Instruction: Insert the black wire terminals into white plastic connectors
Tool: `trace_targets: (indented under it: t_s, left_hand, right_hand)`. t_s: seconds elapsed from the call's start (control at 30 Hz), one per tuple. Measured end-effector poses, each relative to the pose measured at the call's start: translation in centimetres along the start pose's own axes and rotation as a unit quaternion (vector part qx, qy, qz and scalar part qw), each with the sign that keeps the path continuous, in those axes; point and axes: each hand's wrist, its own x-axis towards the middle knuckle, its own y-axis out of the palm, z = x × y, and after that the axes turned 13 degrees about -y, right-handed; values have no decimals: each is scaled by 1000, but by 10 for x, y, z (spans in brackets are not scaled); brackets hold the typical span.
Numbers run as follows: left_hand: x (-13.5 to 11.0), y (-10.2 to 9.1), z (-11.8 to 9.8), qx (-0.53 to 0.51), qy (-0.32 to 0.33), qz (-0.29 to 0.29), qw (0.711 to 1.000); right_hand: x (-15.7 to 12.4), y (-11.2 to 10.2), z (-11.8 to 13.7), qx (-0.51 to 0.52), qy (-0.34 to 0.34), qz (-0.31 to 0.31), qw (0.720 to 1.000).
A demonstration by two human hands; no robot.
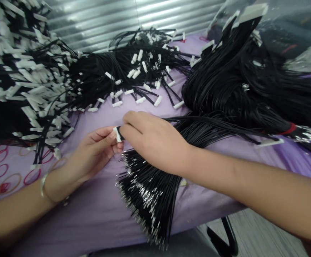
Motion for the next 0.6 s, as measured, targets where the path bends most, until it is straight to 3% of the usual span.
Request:
trace_targets:
  t_s: [0.1,0.17,0.27,0.33,0.43,0.6]
  left_hand:
    - [1,1,0,-34,8,-12,999]
    - [2,1,0,-46,4,-12,999]
    - [3,1,0,-51,7,-8,999]
    - [3,0,0,-51,6,-5,999]
    - [3,-2,0,-49,-7,1,999]
    - [2,-4,1,-20,-14,0,1000]
  right_hand:
    - [-3,-13,10,-37,-33,-18,999]
    - [-7,-13,13,-33,-45,31,998]
    - [-11,0,10,52,-12,135,989]
    - [-12,7,5,112,1,158,981]
    - [-10,7,-1,173,20,123,977]
    - [-6,-5,-3,243,66,9,968]
